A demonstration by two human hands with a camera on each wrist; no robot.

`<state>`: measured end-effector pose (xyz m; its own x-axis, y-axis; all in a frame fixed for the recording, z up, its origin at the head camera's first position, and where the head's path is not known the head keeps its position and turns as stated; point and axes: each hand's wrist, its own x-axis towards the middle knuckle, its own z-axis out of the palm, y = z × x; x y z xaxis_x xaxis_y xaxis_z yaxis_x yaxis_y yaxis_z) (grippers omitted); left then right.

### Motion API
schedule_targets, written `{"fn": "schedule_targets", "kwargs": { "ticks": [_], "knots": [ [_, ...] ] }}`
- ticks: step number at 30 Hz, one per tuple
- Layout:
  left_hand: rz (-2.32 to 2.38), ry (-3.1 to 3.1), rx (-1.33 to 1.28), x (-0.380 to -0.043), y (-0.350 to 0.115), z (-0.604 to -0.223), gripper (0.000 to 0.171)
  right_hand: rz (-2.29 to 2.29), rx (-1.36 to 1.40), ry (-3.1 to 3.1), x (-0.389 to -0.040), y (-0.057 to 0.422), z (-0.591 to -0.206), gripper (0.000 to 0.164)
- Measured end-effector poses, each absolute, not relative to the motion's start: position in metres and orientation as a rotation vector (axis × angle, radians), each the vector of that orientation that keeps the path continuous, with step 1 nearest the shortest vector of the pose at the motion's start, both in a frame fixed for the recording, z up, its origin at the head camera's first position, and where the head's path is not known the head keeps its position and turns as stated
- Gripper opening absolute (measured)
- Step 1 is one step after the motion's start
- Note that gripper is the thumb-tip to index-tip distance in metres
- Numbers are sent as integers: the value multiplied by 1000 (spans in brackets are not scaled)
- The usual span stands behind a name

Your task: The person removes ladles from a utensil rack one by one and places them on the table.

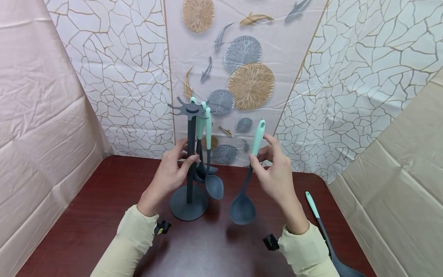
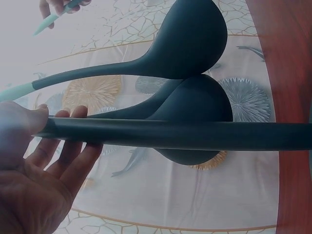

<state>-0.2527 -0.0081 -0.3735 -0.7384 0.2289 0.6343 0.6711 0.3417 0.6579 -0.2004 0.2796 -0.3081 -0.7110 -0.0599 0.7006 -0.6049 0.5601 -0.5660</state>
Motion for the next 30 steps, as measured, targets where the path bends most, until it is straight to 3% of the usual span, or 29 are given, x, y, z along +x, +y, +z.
{"fn": "schedule_targets", "kwargs": {
  "ticks": [14,30],
  "knots": [
    [-1386,-2183,-785,-252,-8,-374,52,1159,504,-2295,-210,311,-317,49],
    [-1410,-2190,-783,-252,-9,-373,52,1133,455,-2347,-217,331,-318,56]
  ]
}}
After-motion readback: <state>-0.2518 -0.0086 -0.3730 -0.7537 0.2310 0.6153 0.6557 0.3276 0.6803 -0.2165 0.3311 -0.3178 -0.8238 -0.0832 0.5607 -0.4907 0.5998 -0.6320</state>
